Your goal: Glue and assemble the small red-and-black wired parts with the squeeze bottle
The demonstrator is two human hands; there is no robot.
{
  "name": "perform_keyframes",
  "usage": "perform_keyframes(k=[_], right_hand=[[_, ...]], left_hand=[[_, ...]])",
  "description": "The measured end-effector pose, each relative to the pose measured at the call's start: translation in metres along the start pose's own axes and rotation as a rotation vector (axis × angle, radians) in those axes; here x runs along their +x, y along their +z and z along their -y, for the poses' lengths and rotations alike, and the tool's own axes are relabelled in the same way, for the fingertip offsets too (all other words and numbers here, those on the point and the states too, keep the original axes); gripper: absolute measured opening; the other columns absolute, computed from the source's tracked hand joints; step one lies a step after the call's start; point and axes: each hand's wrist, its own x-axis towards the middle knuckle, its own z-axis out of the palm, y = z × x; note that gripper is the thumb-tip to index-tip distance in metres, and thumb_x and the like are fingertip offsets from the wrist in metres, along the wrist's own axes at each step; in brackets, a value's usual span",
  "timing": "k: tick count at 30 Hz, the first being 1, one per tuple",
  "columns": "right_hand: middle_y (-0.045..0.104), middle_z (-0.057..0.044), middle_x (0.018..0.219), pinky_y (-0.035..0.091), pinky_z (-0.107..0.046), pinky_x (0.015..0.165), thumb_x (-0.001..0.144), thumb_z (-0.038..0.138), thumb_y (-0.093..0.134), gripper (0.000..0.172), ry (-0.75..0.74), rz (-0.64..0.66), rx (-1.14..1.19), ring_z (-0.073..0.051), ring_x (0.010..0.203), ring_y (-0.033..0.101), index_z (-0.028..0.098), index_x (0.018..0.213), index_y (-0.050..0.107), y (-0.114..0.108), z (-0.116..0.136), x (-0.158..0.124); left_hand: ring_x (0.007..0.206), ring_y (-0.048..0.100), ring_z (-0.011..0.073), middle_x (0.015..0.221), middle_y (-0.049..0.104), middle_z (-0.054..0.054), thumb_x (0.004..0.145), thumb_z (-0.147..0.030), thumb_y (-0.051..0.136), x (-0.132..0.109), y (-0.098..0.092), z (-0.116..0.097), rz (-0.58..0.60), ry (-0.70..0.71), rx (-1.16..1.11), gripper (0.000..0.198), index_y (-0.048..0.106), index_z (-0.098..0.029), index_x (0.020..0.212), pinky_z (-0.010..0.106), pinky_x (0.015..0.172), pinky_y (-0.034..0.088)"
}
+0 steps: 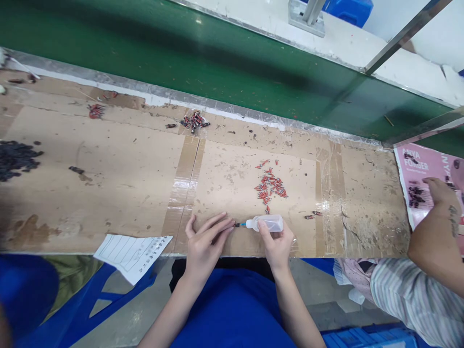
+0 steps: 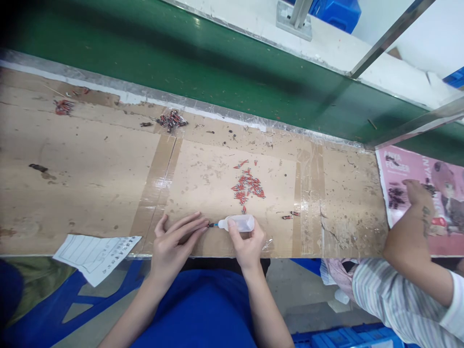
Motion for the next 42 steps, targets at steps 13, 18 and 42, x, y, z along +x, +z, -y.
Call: perform_keyframes(k=[13,18,42], right_hand=[[0.074,-0.006,0.07,0.055,-0.03,0.061,0.078,0.043,0.072,0.026,0.025,-0.031,0.028,-0.02,0.062,0.067,0.017,0.076,0.069,0.0024,0.0001,-0.0023],[0.075,-0.006,0.07,0.056,-0.031,0.061,0.077,0.041,0.072,0.024,0.018,-0.06,0.069,-0.02,0.062,0.068,0.017,0.075,0.069,0.0019,0.0037,-0.0008],[0.073,-0.004,0.071,0.055,-0.031,0.064,0.076,0.038,0.073,0.021,0.02,-0.068,0.156,-0.02,0.065,0.068,0.017,0.077,0.069,-0.0003,-0.0032,-0.0024]], left_hand=[[0.093,0.074,0.0214,0.095,0.078,-0.001,0.092,-0.028,0.061,-0.0001,-0.0009,-0.0001,0.008,-0.012,0.0,0.012,0.072,-0.031,0.094,0.047,0.115,0.017],[0.093,0.074,0.0211,0.094,0.078,-0.002,0.092,-0.027,0.062,-0.0004,-0.0009,0.0,0.01,-0.011,-0.009,0.01,0.071,-0.031,0.093,0.046,0.116,0.016],[0.094,0.073,0.0218,0.09,0.079,-0.001,0.09,-0.027,0.062,0.0013,-0.0027,-0.0011,0.022,-0.043,-0.023,0.01,0.073,-0.029,0.09,0.048,0.116,0.016]])
